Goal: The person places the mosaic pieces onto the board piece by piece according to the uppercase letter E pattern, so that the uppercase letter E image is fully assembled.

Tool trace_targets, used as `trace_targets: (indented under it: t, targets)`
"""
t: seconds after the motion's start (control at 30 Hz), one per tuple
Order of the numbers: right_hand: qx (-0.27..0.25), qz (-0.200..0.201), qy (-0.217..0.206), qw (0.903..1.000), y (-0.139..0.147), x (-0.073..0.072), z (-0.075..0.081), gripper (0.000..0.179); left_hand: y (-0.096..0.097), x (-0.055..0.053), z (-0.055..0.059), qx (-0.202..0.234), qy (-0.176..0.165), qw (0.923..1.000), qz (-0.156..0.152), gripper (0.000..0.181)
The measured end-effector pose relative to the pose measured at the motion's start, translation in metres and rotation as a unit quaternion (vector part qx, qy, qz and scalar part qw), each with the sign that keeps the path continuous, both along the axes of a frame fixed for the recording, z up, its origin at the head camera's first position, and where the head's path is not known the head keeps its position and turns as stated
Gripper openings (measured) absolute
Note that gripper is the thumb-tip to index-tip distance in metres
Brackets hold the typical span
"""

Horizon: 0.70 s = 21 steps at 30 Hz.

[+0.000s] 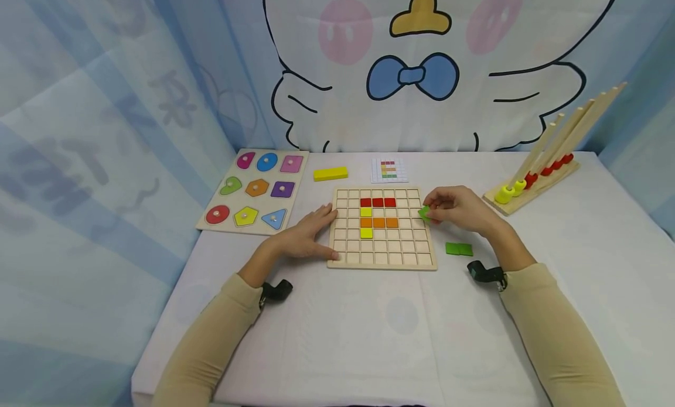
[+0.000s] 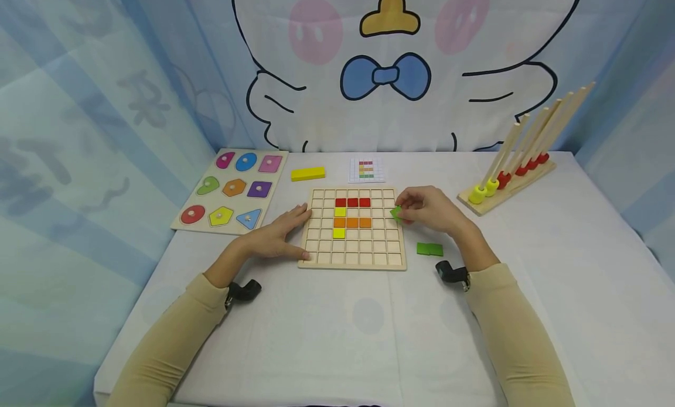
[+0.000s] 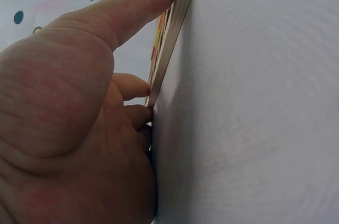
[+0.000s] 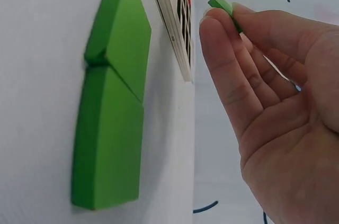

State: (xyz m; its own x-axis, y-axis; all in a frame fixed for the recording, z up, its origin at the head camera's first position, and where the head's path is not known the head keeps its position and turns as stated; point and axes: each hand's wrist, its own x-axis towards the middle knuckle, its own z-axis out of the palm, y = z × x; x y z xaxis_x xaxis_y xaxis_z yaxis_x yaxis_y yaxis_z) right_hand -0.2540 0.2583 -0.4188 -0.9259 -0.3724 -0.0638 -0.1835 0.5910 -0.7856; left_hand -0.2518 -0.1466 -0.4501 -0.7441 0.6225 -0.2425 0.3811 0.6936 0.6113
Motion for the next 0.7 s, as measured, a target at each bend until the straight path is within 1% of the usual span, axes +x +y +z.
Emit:
trace_targets:
  t: [0.3,0.43,0.63,0.7]
  targets:
    - [-0.003,-0.005,-0.002,1.0,-0.01,0.0,0.0,0.031,0.0,0.001,0.0,0.003,-0.002,1.0,0.003,0.115]
    - [-0.005,-0.002,-0.002,1.0,-0.012,-0.001,-0.002,0.032,0.0,0.001,0.0,0.001,0.0,1.0,0.006,0.114]
    - [0.014,-0.003,0.023,0.9996,-0.018,0.0,-0.001,0.029,0.0,0.001,0.001,0.001,-0.002,1.0,0.005,0.113]
    - [0.017,-0.006,0.025,0.9995,-0.019,0.001,-0.001,0.027,0.0,0.0,0.0,0.001,-0.002,1.0,0.003,0.113]
